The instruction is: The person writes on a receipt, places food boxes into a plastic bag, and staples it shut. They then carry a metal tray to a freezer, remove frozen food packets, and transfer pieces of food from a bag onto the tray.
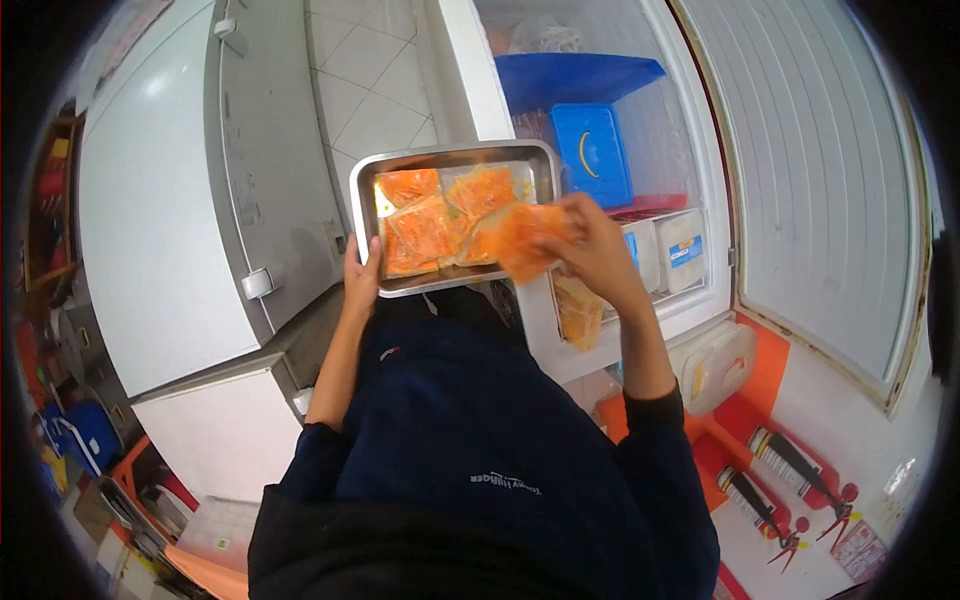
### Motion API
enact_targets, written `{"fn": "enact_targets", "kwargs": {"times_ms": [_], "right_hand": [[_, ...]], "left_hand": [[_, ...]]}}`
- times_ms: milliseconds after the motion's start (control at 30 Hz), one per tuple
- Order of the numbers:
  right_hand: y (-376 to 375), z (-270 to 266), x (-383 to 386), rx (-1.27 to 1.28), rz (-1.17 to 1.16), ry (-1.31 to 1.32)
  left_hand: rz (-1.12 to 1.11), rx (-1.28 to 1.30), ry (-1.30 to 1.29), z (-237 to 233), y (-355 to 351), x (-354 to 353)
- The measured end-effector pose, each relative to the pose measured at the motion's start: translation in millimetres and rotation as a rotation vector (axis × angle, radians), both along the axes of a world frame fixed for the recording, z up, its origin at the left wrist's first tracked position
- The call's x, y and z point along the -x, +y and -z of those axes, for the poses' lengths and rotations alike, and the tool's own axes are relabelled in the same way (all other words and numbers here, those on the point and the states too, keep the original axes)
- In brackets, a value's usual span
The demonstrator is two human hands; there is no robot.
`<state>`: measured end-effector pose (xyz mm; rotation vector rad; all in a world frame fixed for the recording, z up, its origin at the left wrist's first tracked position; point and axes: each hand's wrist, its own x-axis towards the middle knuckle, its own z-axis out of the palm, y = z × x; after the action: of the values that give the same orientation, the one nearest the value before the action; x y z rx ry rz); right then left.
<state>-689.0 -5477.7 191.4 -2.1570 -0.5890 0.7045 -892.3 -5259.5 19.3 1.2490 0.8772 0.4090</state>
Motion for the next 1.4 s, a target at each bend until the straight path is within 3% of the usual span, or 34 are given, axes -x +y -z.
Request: {"fn": "enact_targets", "kwargs": {"times_ms": [67,133,267,333,467,567,633,667,733,867,933,1133,1233,1300,1367,1400], "right_hand": [[8.5,20.6,-8.6,-0.07,-0.042,0.025],[5.3,76.3,-18.7,0.146,0.036,-0.407],[12.1,119.7,-19.7,0.142,0.149,-0.547],[17.3,108.9,-22.2,0.144,0.186,-0.006],[18.4,104.6,-17.7,-0.008,0.133,-0.081],[21.6,67.2,-15.4,-0.083,0.19,-0.211],[24.9,53.2,-16.0,-0.318,0.352,-0.017],[27.9,45.0,-16.4,-0.317,0.356,-0.015],[34.1,29.4,-17.1,-0.272,0.123,0.241],[21.5,32.9,-30.7,-0.377,0.171,0.48],[10.6,11.2,-36.0,-0.486,0.245,0.832],[-44.4,33.4,-60.4,-0.509,0.333,0.719],[-67.6,70.8,-57.9,-0.234,0.215,0.573],[-86.5,130.5,-52.7,-0.043,-0.06,0.37],[-90.9,191.6,-48.2,0.576,-0.486,-0.121],[-88.6,189.5,-44.6,0.569,-0.486,-0.12]], "left_hand": [[0.072,0.009,-0.007,-13.7,-4.9,-7.9],[0.105,-0.002,-0.02,-18.0,-7.4,-12.6],[0.124,0.008,-0.036,-24.7,-9.9,-20.3],[0.145,0.04,-0.053,-32.7,-12.6,-25.4],[0.167,0.069,-0.05,-21.1,-15.2,-26.9],[0.166,0.051,-0.024,-27.6,-18.5,-31.1],[0.187,0.025,0.013,-28.8,-18.8,-31.1],[0.191,0.025,0.016,-27.3,-18.7,-31.0],[0.222,0.037,-0.015,-24.1,-18.5,-32.3],[0.196,0.074,-0.02,-25.9,-19.3,-31.2],[0.166,0.054,-0.031,-20.6,-14.6,-24.2],[0.004,0.056,-0.048,-16.8,3.2,-6.2],[-0.118,0.137,-0.045,-15.7,20.5,5.6],[-0.21,0.115,0.011,-17.6,37.3,16.6],[-0.256,0.129,-0.057,-27.8,54.0,25.0],[-0.304,0.141,-0.125,-34.8,63.2,29.0]]}}
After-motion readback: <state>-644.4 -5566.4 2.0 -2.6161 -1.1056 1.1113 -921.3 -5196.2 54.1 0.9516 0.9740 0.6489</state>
